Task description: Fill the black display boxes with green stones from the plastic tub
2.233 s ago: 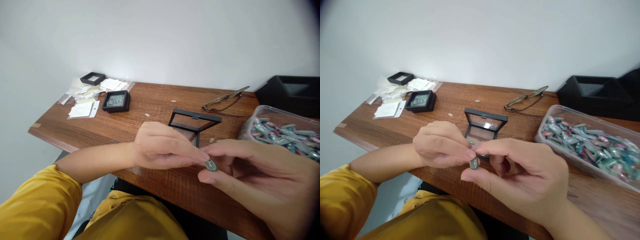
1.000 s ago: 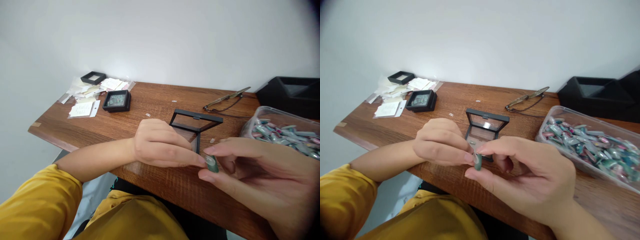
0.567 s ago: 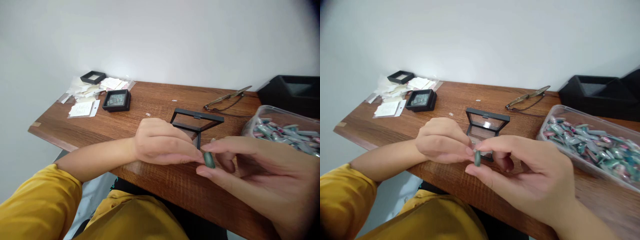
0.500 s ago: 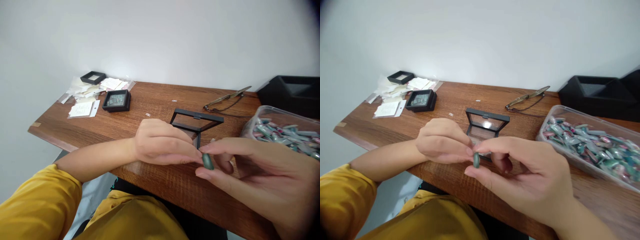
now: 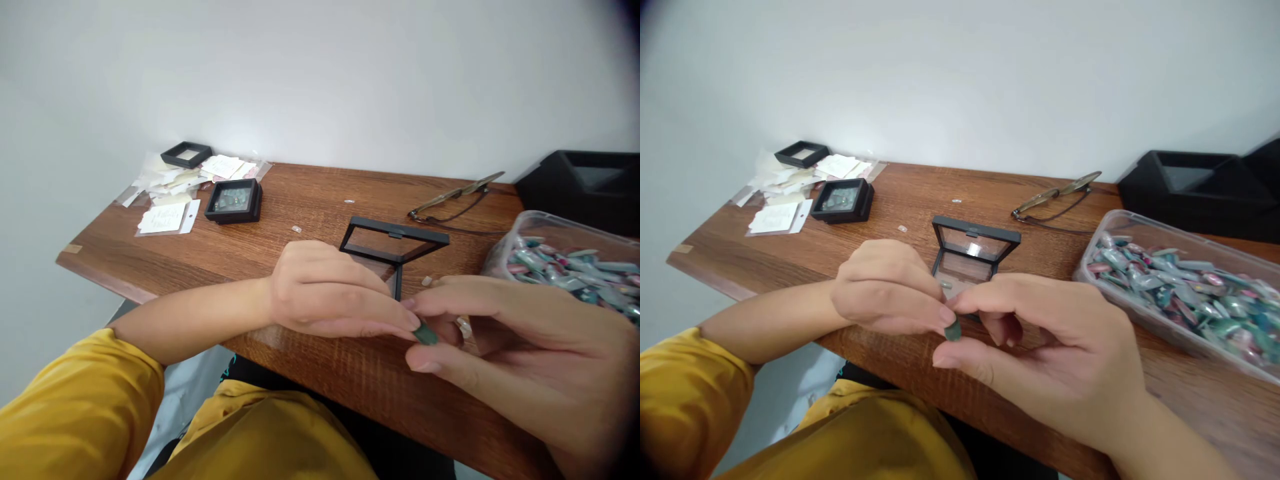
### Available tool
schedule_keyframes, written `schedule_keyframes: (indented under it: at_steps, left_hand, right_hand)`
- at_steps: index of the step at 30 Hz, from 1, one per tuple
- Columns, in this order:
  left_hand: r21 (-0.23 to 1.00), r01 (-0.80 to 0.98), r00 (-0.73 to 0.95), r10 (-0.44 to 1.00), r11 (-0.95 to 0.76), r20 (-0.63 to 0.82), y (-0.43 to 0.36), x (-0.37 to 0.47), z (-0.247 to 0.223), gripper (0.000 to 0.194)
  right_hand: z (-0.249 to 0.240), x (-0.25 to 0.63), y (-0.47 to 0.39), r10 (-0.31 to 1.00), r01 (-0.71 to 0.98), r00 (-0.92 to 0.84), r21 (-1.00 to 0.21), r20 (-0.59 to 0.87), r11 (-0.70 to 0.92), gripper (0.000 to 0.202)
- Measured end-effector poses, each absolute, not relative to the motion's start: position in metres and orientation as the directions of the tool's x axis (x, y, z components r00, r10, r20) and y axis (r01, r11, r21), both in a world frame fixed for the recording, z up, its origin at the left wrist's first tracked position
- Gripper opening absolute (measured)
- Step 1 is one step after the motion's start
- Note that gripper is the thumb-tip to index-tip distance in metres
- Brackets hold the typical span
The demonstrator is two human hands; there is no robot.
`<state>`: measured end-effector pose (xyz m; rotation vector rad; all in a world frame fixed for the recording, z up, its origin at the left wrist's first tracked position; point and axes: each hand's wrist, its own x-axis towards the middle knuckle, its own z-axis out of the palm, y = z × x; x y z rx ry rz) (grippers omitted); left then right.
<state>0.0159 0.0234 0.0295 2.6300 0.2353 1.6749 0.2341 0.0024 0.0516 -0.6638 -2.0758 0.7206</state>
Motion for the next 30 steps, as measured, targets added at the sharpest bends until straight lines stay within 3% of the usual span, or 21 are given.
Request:
schedule_keyframes:
  at_steps: [6, 15, 21, 26, 30]
  left_hand:
    - [0.307, 0.076, 0.357, 0.313, -0.949, 0.880, 0.013, 0.029, 0.026, 0.011]
    - [0.350, 0.068, 0.363, 0.350, -0.934, 0.864, 0.011, 0.029, 0.022, 0.010]
    - [0.377, 0.095, 0.404, 0.382, -0.921, 0.831, 0.011, 0.027, 0.021, 0.014]
    - [0.429, 0.119, 0.357, 0.442, -0.895, 0.823, 0.012, 0.026, 0.025, 0.015]
    - [0.382, 0.083, 0.293, 0.389, -0.920, 0.873, 0.014, 0.028, 0.024, 0.014]
  right_hand:
    - [0.051, 0.236, 0.002, 0.687, 0.204, -0.546, -0.719, 0.479, 0.664, 0.010]
    - [0.056, 0.232, 0.001, 0.713, 0.234, -0.560, -0.745, 0.421, 0.624, 0.002]
    - [0.057, 0.227, 0.004, 0.699, 0.204, -0.607, -0.777, 0.377, 0.596, 0.010]
    - [0.056, 0.226, 0.003, 0.786, 0.172, -0.516, -0.857, 0.342, 0.486, 0.020]
    - [0.055, 0.228, 0.003, 0.844, 0.151, -0.472, -0.920, 0.255, 0.363, 0.009]
